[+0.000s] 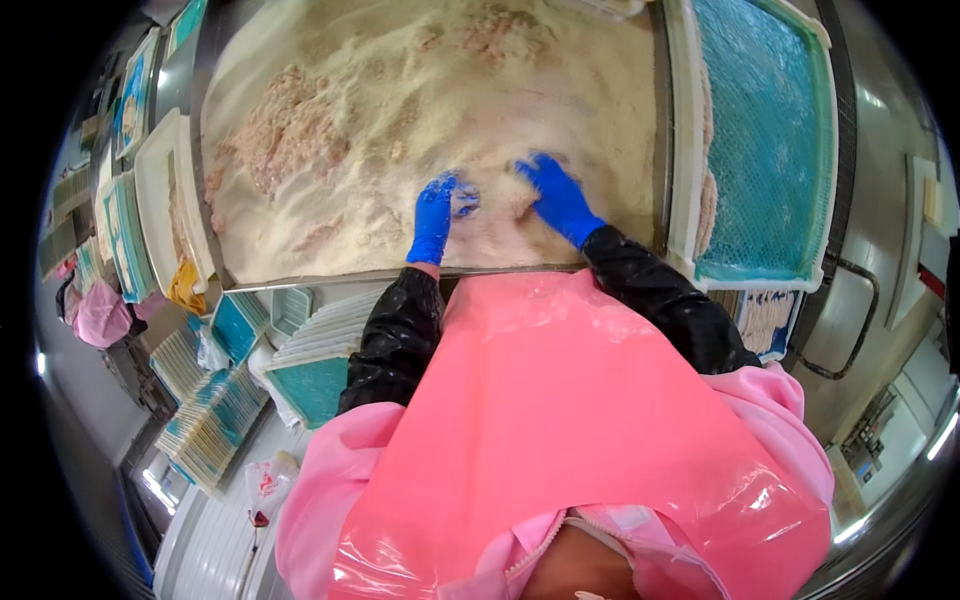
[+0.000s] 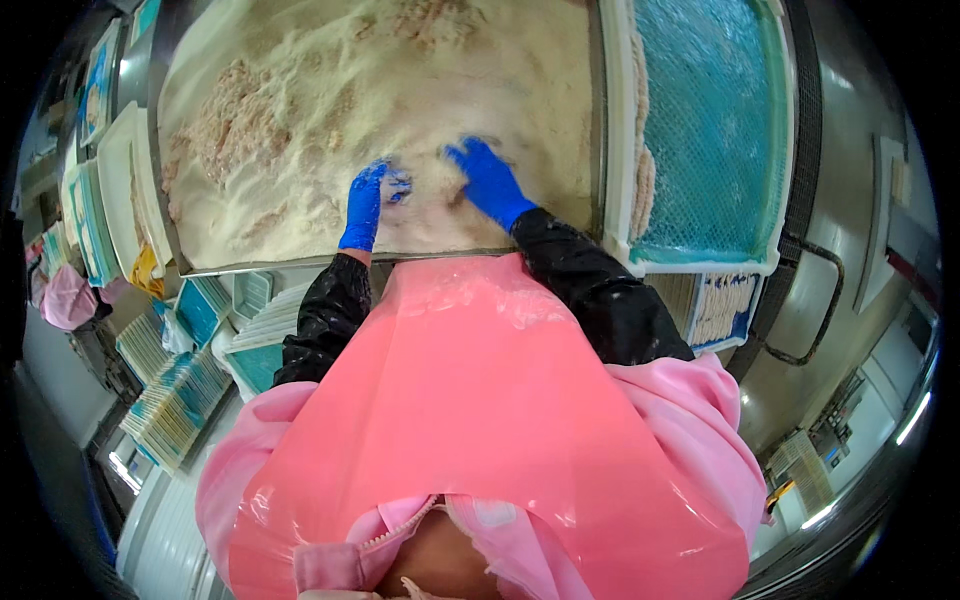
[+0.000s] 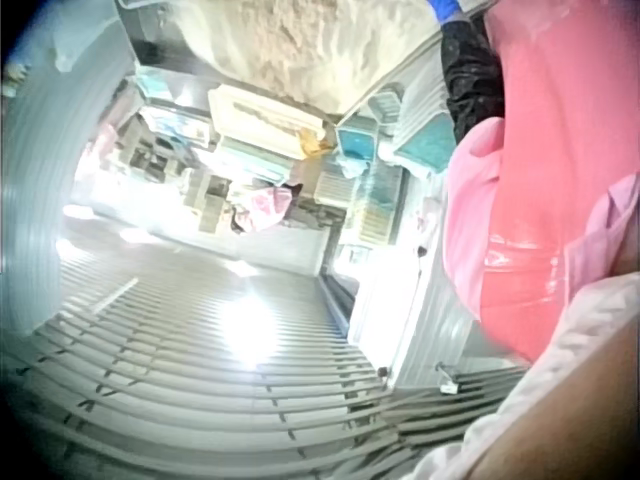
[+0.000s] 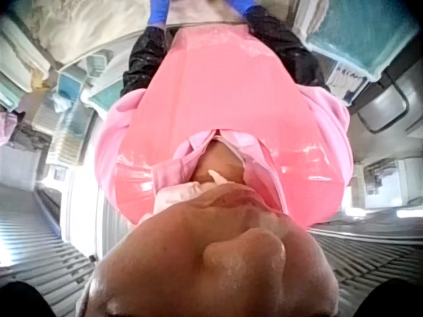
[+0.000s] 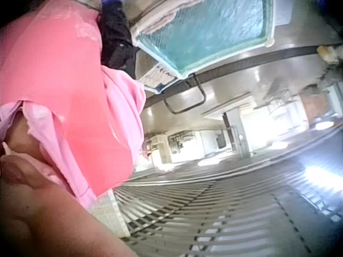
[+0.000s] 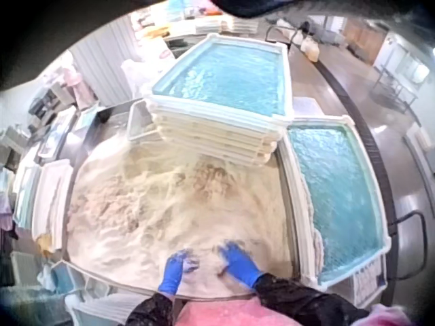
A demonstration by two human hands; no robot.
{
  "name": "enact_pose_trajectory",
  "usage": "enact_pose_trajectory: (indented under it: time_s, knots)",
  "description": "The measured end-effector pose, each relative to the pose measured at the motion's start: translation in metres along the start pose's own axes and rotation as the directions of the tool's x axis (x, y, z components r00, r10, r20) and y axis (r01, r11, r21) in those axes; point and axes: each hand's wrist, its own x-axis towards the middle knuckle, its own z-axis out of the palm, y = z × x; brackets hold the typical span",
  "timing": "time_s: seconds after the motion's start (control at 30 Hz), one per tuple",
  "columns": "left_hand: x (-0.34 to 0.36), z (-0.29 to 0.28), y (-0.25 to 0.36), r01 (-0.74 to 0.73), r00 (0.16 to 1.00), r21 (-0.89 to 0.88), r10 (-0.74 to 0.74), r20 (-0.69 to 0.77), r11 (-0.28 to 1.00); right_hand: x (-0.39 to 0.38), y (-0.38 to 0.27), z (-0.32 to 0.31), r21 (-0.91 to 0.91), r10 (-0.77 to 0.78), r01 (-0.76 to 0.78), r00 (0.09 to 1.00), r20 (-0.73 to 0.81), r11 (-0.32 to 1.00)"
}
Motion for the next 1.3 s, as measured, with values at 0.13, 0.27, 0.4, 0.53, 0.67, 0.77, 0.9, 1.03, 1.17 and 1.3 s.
enact_pose_trajectory:
  time_s: [0.13, 0.27, 0.4, 0.53, 0.67, 0.77, 0.9, 1.03, 1.17, 1.3]
  knots:
    - [0.001, 0.013, 0.013, 0.074, 0.992, 0.169, -0.056, -0.11, 0.983, 0.078, 0.005, -0.034, 0.072, 0.096, -0.075, 0.929, -0.358, 0.995]
    - [0.011, 0.019, 0.03, 0.234, 0.972, 0.052, -0.231, -0.049, 0.971, 0.187, 0.049, -0.049, -0.064, 0.031, -0.076, 0.85, -0.525, 0.995]
    - [0.009, 0.013, 0.035, 0.304, 0.953, -0.012, -0.304, -0.014, 0.953, 0.242, 0.011, -0.063, -0.541, -0.015, -0.253, 0.898, -0.441, 0.802]
    - [0.006, 0.018, 0.044, 0.34, 0.94, -0.101, -0.34, 0.021, 0.935, 0.27, 0.031, -0.046, -0.521, 0.159, -0.359, 0.908, -0.388, 0.775]
    - [0.008, 0.012, 0.037, 0.324, 0.946, -0.113, -0.321, 0.039, 0.939, 0.275, 0.045, -0.049, -0.194, 0.361, -0.418, 0.892, -0.271, 0.887]
    - [0.012, 0.007, 0.029, 0.281, 0.959, -0.13, -0.273, 0.074, 0.951, 0.261, 0.048, -0.05, 0.465, 0.344, -0.249, 0.93, -0.128, 0.849]
    - [0.013, 0.004, 0.028, 0.264, 0.963, -0.11, -0.256, 0.083, 0.958, 0.226, 0.001, -0.072, 0.912, 0.43, -0.214, 0.902, 0.046, 0.351]
    - [0.015, 0.005, 0.031, 0.315, 0.947, -0.124, -0.304, 0.099, 0.941, 0.196, -0.005, -0.077, 0.961, 0.411, -0.252, 0.892, 0.185, 0.114]
    - [0.015, 0.006, 0.035, 0.37, 0.928, -0.095, -0.363, 0.085, 0.924, 0.146, -0.042, -0.077, 0.948, 0.261, -0.302, 0.927, 0.268, 0.101]
    - [0.025, -0.008, 0.025, 0.391, 0.905, -0.177, -0.343, 0.25, 0.903, 0.081, -0.024, -0.015, 0.638, 0.315, -0.233, 0.949, -0.016, 0.734]
